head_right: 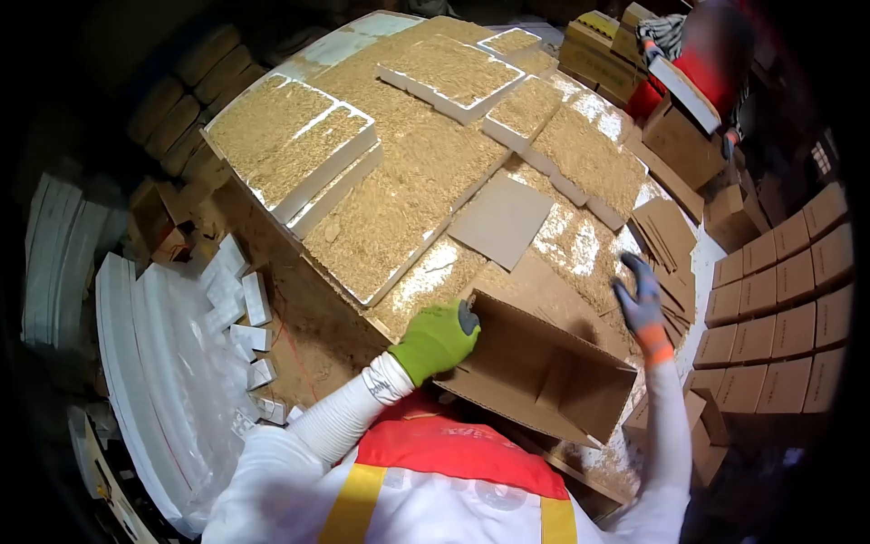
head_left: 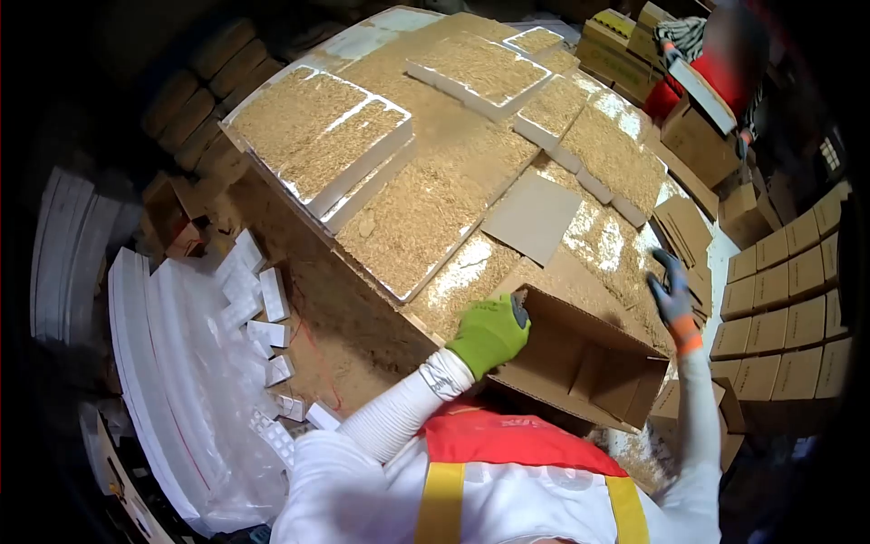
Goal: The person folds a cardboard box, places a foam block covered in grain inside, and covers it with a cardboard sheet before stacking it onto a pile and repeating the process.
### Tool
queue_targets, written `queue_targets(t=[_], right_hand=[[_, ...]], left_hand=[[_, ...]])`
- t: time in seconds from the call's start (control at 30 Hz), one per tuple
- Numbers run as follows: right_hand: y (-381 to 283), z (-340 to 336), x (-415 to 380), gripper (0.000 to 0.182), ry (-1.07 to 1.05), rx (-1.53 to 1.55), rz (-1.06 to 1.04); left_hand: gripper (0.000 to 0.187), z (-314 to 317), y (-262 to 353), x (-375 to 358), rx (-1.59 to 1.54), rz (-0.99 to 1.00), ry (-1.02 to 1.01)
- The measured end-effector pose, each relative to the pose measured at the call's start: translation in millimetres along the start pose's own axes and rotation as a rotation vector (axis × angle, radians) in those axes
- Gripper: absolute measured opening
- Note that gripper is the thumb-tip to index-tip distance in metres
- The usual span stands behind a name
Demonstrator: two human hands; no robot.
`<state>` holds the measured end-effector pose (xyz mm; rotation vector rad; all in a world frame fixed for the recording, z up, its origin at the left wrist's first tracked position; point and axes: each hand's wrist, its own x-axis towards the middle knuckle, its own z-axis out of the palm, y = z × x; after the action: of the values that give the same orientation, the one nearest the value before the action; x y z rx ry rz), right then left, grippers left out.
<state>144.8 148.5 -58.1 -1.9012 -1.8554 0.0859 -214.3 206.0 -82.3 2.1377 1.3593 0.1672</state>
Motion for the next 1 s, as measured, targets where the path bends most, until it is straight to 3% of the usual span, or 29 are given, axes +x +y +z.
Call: queue_targets(t=[0.1, 0.13, 0.17, 0.27, 0.33, 0.43, 0.53, 0.57, 0.6, 0.67, 0.77, 0.87, 0.9, 1.0], right_hand=[[-67, 99, 114, 0.068, -0.378, 0.251, 0.056], [-70, 158, 140, 0.076, -0.458, 0.491, 0.196], [-85, 200, 165, 0.081, -0.489, 0.502, 0.267], [-72, 358, 206, 0.093, -0.376, 0.821, 0.629], [-90, 423, 196, 0.090, 0.037, 0.413, 0.713], [-119, 393, 190, 0.078, 0.122, 0.386, 0.692], [-153, 321, 198, 0.064, 0.042, 0.291, 0.360], [-152, 312, 208, 0.072, -0.035, 0.332, 0.299], [-144, 299, 224, 0.076, -0.284, 0.210, 0.281], [-120, 305, 251, 0.091, -0.657, 0.254, 0.376], [-143, 300, 243, 0.120, -0.537, 0.422, 0.457], [-140, 285, 228, 0.118, -0.503, 0.652, 0.507], [-137, 278, 223, 0.109, -0.439, 0.586, 0.533], [-117, 226, 193, 0.091, -0.312, 0.682, 0.434]], left_hand=[[0.049, 2, -4, 1, -0.056, 0.033, 0.084], [0.048, 5, -5, 0, -0.132, 0.071, 0.156], [0.046, 7, -5, 0, -0.173, 0.052, 0.163], [0.039, 4, -5, 1, -0.181, -0.024, 0.119], [0.039, 13, -11, 5, -0.264, -0.001, 0.124], [0.038, 8, -13, 8, -0.322, -0.041, 0.108], [0.038, -3, -12, 10, -0.343, -0.053, 0.095], [0.038, -7, -10, 11, -0.334, -0.055, 0.088], [0.038, -5, -10, 13, -0.359, -0.058, 0.083], [0.039, -1, -10, 14, -0.327, -0.043, 0.083], [0.041, -10, -8, 15, -0.285, -0.053, -0.010], [0.045, -2, -11, 17, -0.312, 0.056, 0.014], [0.054, -19, -3, 16, -0.376, -0.077, -0.137], [0.064, 1, -8, 11, -0.384, 0.063, 0.094]])
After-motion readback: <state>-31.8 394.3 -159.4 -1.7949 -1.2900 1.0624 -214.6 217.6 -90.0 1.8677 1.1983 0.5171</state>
